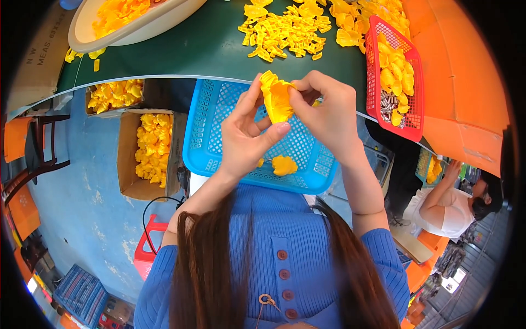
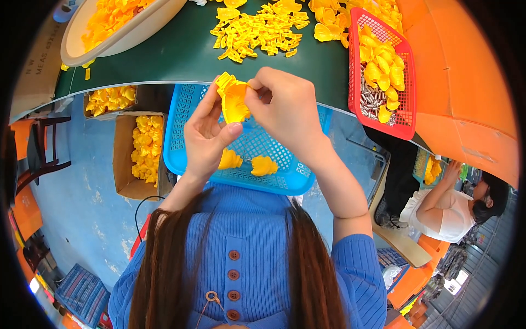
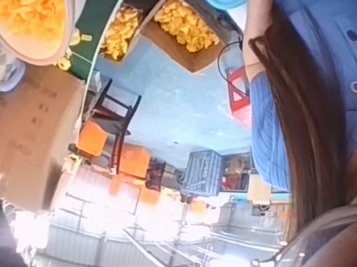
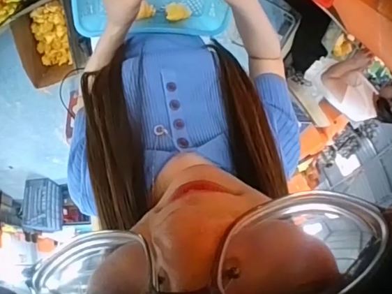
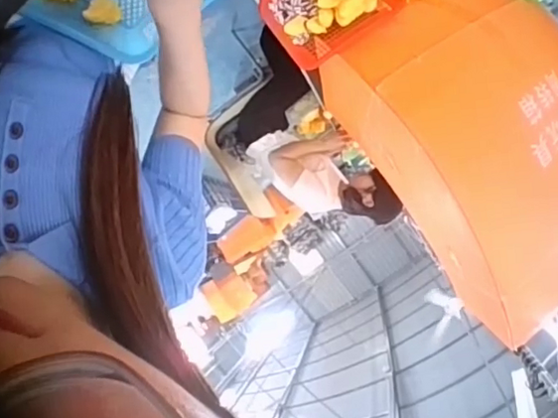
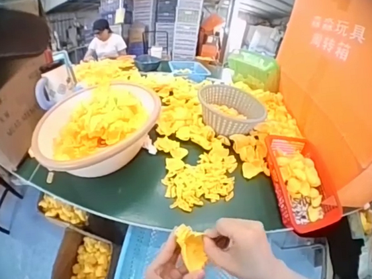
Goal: Assembling small yellow plastic toy components by manually inserting small metal pins into them.
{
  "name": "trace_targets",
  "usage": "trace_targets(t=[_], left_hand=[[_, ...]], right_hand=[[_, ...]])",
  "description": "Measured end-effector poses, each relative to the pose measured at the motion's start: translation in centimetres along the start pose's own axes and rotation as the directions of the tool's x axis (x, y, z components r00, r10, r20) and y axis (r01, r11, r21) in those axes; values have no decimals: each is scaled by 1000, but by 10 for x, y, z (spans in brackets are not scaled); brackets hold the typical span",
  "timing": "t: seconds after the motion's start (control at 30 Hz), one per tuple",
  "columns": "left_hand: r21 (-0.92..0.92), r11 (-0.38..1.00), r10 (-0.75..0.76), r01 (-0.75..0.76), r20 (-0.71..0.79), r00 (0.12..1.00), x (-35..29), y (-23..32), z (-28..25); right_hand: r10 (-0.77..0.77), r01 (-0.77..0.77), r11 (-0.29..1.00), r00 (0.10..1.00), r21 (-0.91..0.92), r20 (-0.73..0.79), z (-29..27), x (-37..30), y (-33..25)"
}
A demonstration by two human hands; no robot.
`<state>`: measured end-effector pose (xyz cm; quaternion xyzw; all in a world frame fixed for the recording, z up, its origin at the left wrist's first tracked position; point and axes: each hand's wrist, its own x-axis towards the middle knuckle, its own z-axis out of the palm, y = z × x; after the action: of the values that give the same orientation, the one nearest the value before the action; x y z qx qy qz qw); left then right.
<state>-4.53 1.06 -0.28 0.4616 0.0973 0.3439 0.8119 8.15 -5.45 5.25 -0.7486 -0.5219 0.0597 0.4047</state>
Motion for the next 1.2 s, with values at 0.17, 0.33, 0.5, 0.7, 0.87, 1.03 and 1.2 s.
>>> trace_targets(t=[0.17, 0.33, 0.5, 0.7, 0.87, 1.03, 1.2], left_hand=[[38, 996, -84, 85, -7, 996, 4, 5, -4], [30, 996, -79, 79, -21, 997, 1, 3, -5], [-49, 994, -95, 94, -22, 995, 3, 5, -8], [-49, 989, -133, 137, 76, 988, 5, 10, -11], [-151, 965, -192, 213, 144, 971, 5, 6, -19], [-19, 995, -93, 98, 173, 981, 12, -1, -27], [300, 920, 251, -251, 37, 967, 11, -2, -24]], right_hand=[[145, -147, 986, 989, 82, 23, 4, -1, 2], [-91, 86, 988, 995, -131, -33, 10, -8, 3], [105, -110, 990, 992, 86, 68, -4, -4, -3], [279, -495, 766, 831, 410, 481, -28, 17, 11], [153, -489, 694, 817, 529, 556, -23, 19, 18], [139, -495, 666, 817, 558, 559, -22, 18, 19], [264, -537, 561, 838, 631, 478, -18, 17, 19]])
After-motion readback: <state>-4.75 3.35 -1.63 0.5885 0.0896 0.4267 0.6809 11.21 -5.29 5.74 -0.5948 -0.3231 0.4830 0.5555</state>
